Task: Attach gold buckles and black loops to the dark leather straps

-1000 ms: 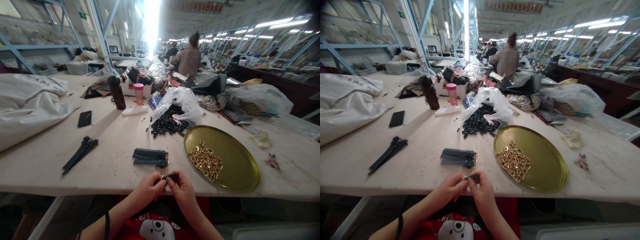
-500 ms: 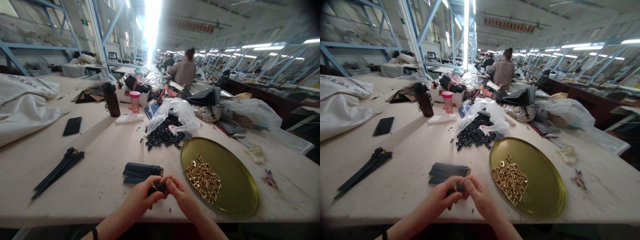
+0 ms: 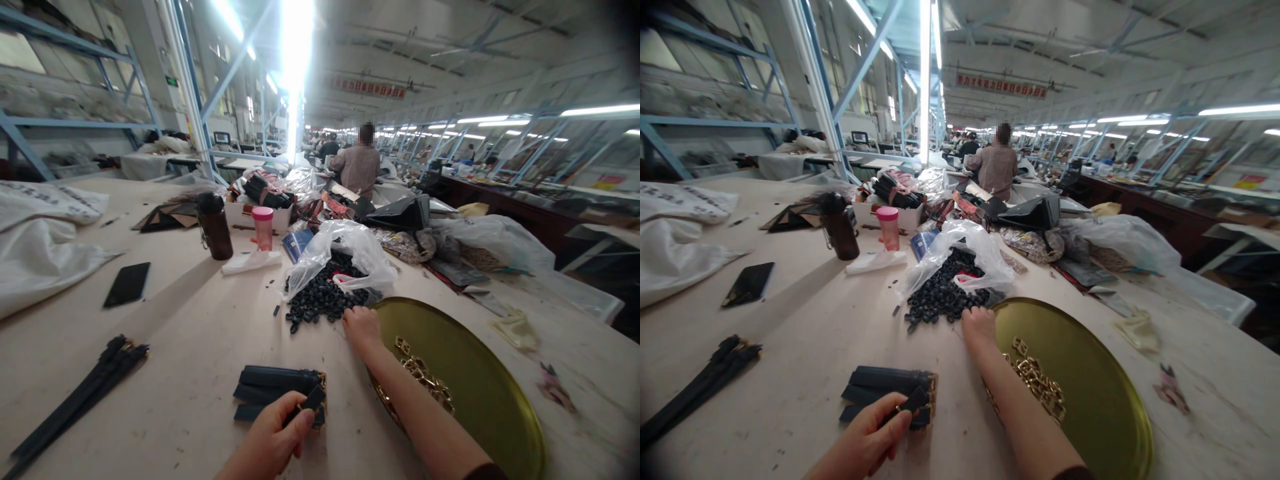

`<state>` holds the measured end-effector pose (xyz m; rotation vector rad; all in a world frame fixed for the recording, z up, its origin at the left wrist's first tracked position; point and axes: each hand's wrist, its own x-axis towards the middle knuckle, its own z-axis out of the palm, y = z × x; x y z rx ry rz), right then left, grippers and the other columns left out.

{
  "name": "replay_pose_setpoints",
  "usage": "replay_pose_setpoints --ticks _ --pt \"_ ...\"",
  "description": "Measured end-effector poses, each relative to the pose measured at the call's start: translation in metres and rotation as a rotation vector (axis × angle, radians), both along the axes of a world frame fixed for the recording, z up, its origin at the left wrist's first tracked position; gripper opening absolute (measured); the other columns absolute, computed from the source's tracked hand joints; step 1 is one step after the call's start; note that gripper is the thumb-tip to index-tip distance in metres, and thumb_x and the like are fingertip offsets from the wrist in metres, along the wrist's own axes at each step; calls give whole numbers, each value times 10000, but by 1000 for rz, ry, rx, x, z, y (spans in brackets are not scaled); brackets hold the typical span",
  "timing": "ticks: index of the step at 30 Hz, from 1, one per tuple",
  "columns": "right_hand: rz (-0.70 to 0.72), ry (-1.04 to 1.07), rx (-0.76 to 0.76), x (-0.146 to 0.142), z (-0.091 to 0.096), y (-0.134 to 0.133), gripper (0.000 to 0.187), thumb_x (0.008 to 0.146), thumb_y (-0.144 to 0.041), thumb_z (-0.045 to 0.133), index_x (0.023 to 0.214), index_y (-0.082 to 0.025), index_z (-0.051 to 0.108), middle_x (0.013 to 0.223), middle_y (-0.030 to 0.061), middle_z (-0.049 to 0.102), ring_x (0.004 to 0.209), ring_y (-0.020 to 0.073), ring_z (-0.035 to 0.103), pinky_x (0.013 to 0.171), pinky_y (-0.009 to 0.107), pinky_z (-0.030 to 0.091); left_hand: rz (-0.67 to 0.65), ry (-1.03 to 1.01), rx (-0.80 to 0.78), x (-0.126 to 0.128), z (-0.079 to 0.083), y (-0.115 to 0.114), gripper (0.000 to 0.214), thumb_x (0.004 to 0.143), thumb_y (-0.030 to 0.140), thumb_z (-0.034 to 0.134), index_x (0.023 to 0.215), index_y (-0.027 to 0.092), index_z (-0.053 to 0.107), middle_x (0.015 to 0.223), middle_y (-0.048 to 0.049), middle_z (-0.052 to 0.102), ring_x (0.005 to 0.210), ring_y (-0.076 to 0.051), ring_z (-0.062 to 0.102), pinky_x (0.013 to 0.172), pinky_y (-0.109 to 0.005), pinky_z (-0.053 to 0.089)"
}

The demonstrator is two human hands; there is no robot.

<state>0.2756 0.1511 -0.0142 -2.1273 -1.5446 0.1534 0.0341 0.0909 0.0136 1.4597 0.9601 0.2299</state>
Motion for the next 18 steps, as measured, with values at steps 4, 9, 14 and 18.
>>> replay_pose_setpoints --ticks 4,9,14,18 --pt "91 180 23 -26 12 -36 135 789 -245 474 790 -138 556 796 67 600 785 166 536 736 295 386 122 -63 14 2 8 1 379 748 542 430 761 163 440 458 75 405 324 -42 270 324 -166 174" --pt "227 941 90 -75 34 -91 187 794 -335 485 771 -149 481 708 -7 543 656 100 493 649 233 402 220 -120 65 8 19 0 422 716 570 448 766 152 468 431 77 383 318 -46 249 332 -177 168" --pt "250 1309 142 -98 42 -119 265 713 -371 608 685 -139 483 629 -30 477 610 85 427 610 233 348 126 -40 241 4 19 -16 347 767 489 423 733 149 487 448 64 385 388 -67 313 400 -186 233" --pt "238 1384 205 -98 38 -130 260 677 -341 647 774 -138 518 686 -20 507 632 92 459 620 243 362 17 45 239 -3 18 -25 344 775 487 398 727 157 481 442 76 334 403 -75 296 417 -192 233"
